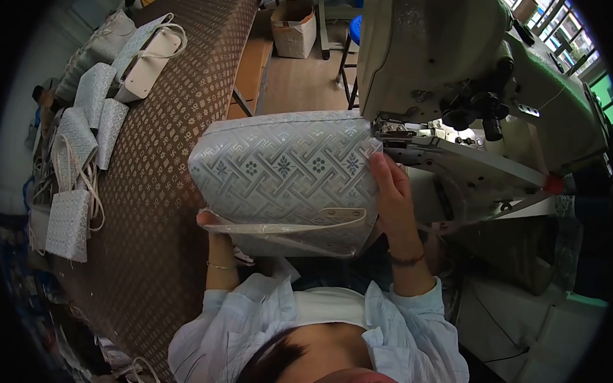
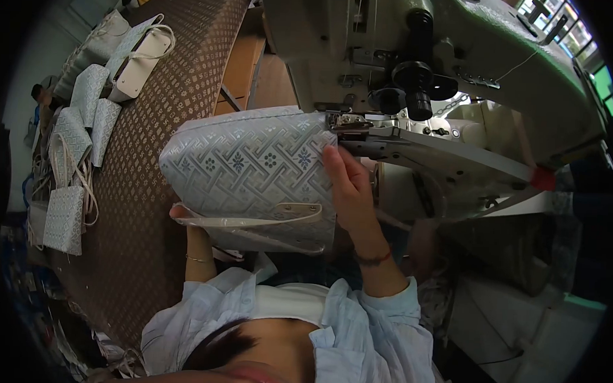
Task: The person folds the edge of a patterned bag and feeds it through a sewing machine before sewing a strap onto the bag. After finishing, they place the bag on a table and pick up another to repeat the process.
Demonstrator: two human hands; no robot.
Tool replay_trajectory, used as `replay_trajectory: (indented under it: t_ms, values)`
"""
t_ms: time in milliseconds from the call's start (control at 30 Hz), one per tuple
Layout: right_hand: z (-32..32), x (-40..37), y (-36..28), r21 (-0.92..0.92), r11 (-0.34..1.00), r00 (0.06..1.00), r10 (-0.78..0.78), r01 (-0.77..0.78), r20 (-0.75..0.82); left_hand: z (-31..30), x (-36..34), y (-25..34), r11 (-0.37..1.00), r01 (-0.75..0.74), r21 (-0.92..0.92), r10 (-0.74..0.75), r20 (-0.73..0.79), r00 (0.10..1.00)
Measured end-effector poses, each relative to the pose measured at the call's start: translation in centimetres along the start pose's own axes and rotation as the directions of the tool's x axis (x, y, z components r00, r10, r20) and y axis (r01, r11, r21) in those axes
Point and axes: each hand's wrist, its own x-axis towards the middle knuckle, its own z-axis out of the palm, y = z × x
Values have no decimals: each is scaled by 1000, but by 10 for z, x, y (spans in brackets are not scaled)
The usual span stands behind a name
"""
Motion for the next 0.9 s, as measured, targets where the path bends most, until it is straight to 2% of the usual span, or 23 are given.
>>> replay_trajectory:
  t_ms: [67,133,167,233,367,433,500,900]
  values:
    - [2,-3,-11,-61,998,999,-32,33,19,21,6,-1,997,63,-39,-61,37,997]
    - [2,-4,-13,-86,995,998,-37,42,51,29,-4,0,993,-21,115,41,-170,985]
    - [2,-3,-14,-84,996,998,-35,39,46,27,-4,1,993,-15,116,35,-172,985]
    - [2,-3,-17,-106,994,998,-23,30,60,22,-8,4,999,31,15,-30,-61,998]
    - [1,-2,-18,-106,994,999,-17,22,47,29,-5,8,998,68,-4,-68,-91,994]
    - [-2,-1,-17,-146,989,999,6,0,39,42,3,10,989,5,151,3,-51,999]
    - [-1,-2,-18,-135,991,999,2,4,44,46,5,13,983,9,181,0,-49,999]
    - [-7,0,-25,-246,968,998,-26,41,64,46,25,29,967,187,175,-164,-137,977]
